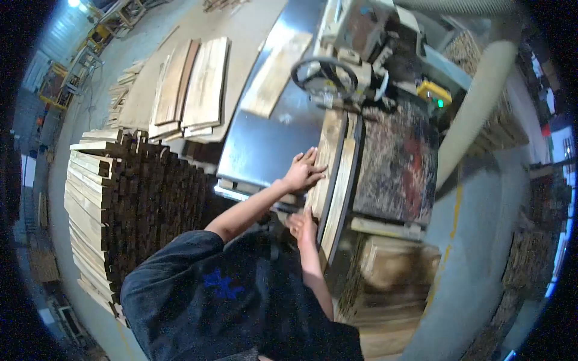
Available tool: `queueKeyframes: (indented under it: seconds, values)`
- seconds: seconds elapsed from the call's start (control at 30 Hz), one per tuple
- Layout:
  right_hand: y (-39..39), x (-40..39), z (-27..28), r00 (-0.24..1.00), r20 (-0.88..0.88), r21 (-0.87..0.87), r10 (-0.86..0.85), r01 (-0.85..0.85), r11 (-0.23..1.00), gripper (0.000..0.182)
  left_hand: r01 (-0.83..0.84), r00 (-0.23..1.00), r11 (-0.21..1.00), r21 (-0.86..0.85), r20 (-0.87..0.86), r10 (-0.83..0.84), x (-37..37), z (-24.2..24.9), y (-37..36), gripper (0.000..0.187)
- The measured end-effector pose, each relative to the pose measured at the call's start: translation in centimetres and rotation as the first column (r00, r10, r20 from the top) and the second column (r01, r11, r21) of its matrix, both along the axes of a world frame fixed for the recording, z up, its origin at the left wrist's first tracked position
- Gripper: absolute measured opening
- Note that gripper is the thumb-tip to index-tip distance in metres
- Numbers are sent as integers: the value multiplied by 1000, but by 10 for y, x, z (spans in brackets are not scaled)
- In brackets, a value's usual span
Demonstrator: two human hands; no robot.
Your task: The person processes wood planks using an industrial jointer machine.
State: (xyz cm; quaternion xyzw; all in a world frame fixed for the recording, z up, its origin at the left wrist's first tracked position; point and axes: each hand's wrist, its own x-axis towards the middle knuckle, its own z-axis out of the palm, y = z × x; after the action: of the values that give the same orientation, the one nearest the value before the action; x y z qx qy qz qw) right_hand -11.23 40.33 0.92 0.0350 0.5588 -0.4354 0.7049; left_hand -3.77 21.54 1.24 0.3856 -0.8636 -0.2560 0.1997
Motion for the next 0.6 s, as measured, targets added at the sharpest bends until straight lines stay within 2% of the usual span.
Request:
queueKeyframes:
  seconds: [0.07,0.13,0.2,0.23,0.27,0.37,0.4,0.47,0.5,0.53,0.57,0.6]
  values:
    - [-30,-9,-6,993,-97,-54,61,-66,996,62,-1,1000,999,-32,20,2,-7,-4,-29,42]
    - [-61,-14,-14,993,-26,-76,-116,114,991,50,-17,999,998,-53,-35,15,-13,-6,-53,42]
    - [-86,-24,-28,989,24,19,-149,148,989,45,-8,998,999,-43,-59,5,-18,-5,-78,42]
    - [-97,-20,-36,973,-35,61,-227,229,972,43,-4,997,998,-61,-72,-1,-19,-5,-85,41]
    - [-104,-22,-42,974,-46,66,-221,223,973,43,-10,997,999,-53,-82,6,-19,-6,-95,41]
    - [-125,-20,-13,957,-144,81,-254,267,960,42,97,986,990,-102,-123,-109,-18,-12,-126,37]
    - [-133,-22,-6,961,-145,92,-236,250,964,43,87,987,991,-98,-129,-99,-11,-12,-145,37]
    - [-146,-32,-10,968,-68,108,-240,247,963,45,397,912,918,11,-120,-393,11,-5,-187,35]
    - [-155,-33,-10,966,-86,100,-244,252,963,45,336,937,935,-112,-64,-344,32,11,-200,34]
    - [-163,-37,-11,967,-80,121,-242,250,961,45,198,968,938,-283,-96,-233,54,20,-216,34]
    - [-173,-39,-12,965,-105,127,-239,252,960,45,-14,960,920,-392,-264,-98,73,23,-235,34]
    - [-180,-42,-16,961,-133,131,-241,258,957,45,-200,949,911,-362,-303,87,93,25,-254,36]
